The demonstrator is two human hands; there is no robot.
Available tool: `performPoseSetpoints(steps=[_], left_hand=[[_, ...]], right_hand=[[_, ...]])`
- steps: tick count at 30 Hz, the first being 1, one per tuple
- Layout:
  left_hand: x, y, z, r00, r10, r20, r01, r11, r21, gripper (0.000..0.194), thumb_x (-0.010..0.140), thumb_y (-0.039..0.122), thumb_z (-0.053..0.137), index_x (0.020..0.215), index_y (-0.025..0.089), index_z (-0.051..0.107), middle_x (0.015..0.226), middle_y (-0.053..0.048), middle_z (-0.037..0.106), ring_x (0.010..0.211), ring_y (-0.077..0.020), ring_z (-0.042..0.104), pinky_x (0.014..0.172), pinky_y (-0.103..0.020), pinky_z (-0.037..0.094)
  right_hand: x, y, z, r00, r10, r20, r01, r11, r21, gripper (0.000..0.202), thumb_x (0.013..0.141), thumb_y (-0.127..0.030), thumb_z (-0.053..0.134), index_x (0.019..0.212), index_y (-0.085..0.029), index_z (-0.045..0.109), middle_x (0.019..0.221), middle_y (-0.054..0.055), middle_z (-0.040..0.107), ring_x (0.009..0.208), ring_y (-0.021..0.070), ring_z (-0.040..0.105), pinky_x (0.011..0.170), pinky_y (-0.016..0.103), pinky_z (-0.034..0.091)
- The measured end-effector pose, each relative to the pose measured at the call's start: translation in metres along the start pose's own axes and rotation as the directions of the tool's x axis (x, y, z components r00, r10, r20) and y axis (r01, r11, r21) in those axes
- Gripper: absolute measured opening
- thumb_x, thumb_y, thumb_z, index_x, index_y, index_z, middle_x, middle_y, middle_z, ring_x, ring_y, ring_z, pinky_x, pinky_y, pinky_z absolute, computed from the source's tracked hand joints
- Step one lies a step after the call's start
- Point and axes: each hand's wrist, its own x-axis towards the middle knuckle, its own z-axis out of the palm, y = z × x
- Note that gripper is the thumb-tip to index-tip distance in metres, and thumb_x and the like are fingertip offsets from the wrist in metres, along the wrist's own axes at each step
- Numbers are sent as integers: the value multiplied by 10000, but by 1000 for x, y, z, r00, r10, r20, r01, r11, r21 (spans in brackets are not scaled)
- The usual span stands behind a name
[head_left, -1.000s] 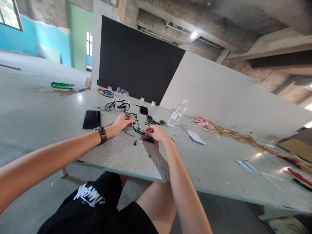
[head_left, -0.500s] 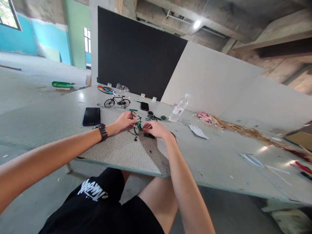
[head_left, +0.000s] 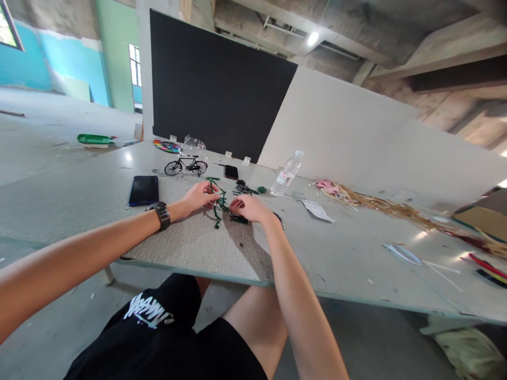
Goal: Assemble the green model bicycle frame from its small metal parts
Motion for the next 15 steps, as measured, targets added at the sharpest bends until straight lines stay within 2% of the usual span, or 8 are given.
performPoseSetpoints(steps=[10, 15], left_hand=[[2, 0, -1, 999, -23, 26, 24, 1000, -14, 127, 801, 186, 770, 892, 152, 689, 774, -48, 707, 598, -135, 639, 596, -277, 525], [3, 2, -1, 998, -9, -57, 8, 1000, -26, 82, 802, 143, 746, 833, 139, 670, 702, -19, 667, 595, -116, 599, 593, -244, 479]], right_hand=[[2, 3, 2, 1000, -18, -15, 18, 1000, 11, 104, 930, -266, 684, 982, -186, 726, 980, 67, 782, 839, 167, 712, 714, 260, 520], [1, 2, 1, 1000, -26, -11, 26, 999, 21, 80, 931, -250, 694, 976, -192, 726, 997, 66, 785, 869, 172, 720, 740, 259, 531]])
